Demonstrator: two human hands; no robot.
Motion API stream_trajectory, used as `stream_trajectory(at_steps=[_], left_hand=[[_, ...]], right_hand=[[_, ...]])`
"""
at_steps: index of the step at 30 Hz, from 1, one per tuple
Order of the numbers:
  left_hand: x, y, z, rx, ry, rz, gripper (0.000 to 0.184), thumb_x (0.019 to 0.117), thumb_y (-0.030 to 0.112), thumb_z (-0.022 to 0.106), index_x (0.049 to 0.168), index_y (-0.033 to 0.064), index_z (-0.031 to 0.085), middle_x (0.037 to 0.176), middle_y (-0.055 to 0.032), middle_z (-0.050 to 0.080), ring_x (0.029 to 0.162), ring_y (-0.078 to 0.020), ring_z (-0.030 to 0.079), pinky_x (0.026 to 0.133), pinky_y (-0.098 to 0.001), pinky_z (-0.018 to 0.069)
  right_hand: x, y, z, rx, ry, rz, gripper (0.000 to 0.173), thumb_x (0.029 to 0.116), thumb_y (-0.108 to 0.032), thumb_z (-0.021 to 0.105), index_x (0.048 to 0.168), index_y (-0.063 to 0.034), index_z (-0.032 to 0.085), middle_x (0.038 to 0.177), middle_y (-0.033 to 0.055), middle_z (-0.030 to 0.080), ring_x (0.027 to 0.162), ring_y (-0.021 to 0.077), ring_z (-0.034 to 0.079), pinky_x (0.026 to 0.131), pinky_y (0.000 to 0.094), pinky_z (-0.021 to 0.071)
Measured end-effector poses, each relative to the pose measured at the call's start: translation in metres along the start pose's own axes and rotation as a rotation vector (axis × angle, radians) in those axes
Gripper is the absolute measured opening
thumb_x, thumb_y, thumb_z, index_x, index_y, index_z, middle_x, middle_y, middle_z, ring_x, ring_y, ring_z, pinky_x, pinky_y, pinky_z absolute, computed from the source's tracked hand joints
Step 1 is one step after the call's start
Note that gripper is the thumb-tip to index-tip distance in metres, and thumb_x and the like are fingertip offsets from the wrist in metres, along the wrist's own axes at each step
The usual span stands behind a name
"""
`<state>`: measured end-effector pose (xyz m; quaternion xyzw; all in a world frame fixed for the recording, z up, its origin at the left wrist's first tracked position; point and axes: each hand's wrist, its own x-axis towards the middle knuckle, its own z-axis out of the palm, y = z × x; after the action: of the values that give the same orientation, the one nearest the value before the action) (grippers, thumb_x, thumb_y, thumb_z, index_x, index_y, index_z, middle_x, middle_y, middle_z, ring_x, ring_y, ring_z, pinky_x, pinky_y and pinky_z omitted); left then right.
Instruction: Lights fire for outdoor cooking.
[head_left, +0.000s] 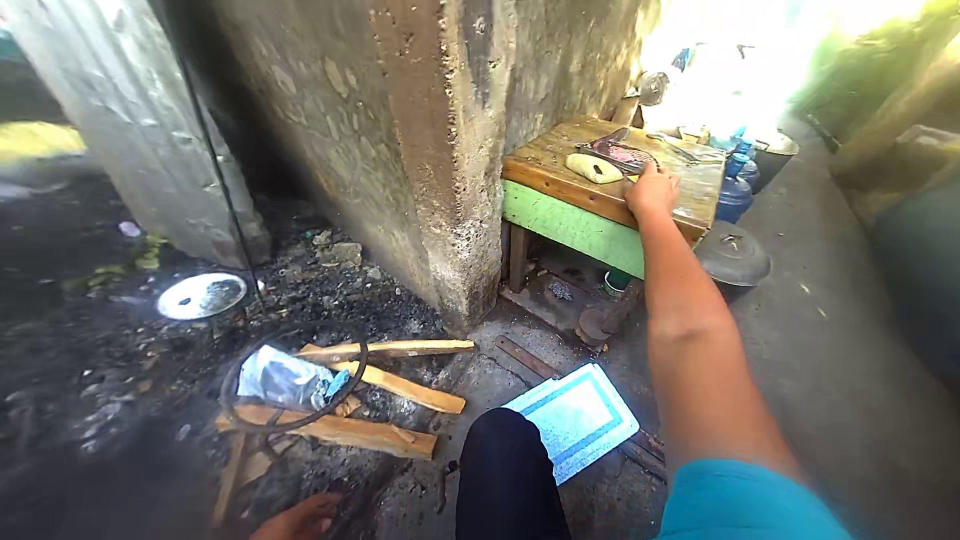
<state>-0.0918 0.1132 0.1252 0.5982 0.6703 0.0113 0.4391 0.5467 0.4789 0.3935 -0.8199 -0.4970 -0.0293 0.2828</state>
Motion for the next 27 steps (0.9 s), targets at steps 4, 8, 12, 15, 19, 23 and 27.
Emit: stream_trajectory(at_steps=[4,8,12,15,19,23,27], left_hand=[[-0.007,0.019,0.004,-0.015,-0.006,0.051,0.038,0.1051,0.017,0.059,0.141,0.0067,0.059,0.135,-0.0166,0.066,0.125,-0.0301,0.064,0.111,-0.0512,0.0468],[-0.011,0.028,-0.002,-0.036,0.026,0.083,0.039,0.1060,0.020,0.057,0.143,0.0078,0.057,0.135,-0.0156,0.066,0.124,-0.0299,0.065,0.111,-0.0526,0.0467],[-0.007,0.027,-0.014,-0.211,0.103,0.114,0.039,0.1068,0.020,0.055,0.143,0.0054,0.055,0.137,-0.0171,0.063,0.120,-0.0273,0.066,0.108,-0.0472,0.0501],[-0.004,0.030,-0.020,-0.485,0.175,0.108,0.037,0.1075,0.020,0.054,0.141,0.0044,0.055,0.135,-0.0159,0.063,0.114,-0.0230,0.068,0.101,-0.0405,0.0547],[-0.004,0.024,-0.022,-0.857,0.314,0.141,0.034,0.1106,0.022,0.047,0.138,0.0045,0.057,0.121,-0.0133,0.070,0.100,-0.0218,0.073,0.089,-0.0378,0.0603],[-0.021,0.012,-0.027,-1.084,0.389,0.099,0.038,0.1121,0.033,0.041,0.138,0.0079,0.055,0.110,-0.0135,0.068,0.086,-0.0216,0.071,0.078,-0.0398,0.0620],[-0.029,-0.020,-0.031,-1.119,0.418,0.004,0.032,0.1068,0.015,0.055,0.136,0.0035,0.052,0.113,-0.0136,0.065,0.084,-0.0179,0.070,0.077,-0.0348,0.0612]], right_hand=[[0.002,0.010,-0.002,0.186,0.101,-0.073,0.070,0.0911,-0.033,0.072,0.147,0.0023,0.049,0.149,0.0346,0.045,0.140,0.0498,0.044,0.113,0.0640,0.0389],[-0.051,-0.003,-0.001,1.201,-0.031,-0.154,0.038,0.1001,-0.019,0.063,0.131,-0.0024,0.048,0.113,0.0076,0.064,0.098,0.0157,0.067,0.086,0.0323,0.0594],[-0.186,-0.040,0.043,1.054,-0.550,-0.426,0.041,0.0912,-0.009,0.070,0.128,0.0012,0.054,0.115,0.0103,0.067,0.101,0.0187,0.067,0.093,0.0391,0.0582],[-0.307,-0.086,0.100,0.615,-0.867,-0.629,0.048,0.0824,-0.004,0.084,0.124,0.0016,0.060,0.116,0.0193,0.068,0.099,0.0284,0.071,0.088,0.0476,0.0616],[-0.435,-0.168,0.142,0.363,-1.183,-1.117,0.046,0.0858,-0.018,0.083,0.126,-0.0039,0.065,0.128,0.0181,0.064,0.112,0.0298,0.067,0.098,0.0493,0.0566],[-0.516,-0.227,0.153,0.376,-1.244,-1.283,0.047,0.0894,-0.009,0.076,0.133,-0.0029,0.060,0.134,0.0202,0.061,0.125,0.0341,0.060,0.107,0.0528,0.0495],[-0.549,-0.232,0.182,0.432,-1.349,-1.167,0.043,0.0939,-0.011,0.072,0.134,-0.0016,0.059,0.140,0.0208,0.058,0.124,0.0321,0.062,0.106,0.0464,0.0511]])
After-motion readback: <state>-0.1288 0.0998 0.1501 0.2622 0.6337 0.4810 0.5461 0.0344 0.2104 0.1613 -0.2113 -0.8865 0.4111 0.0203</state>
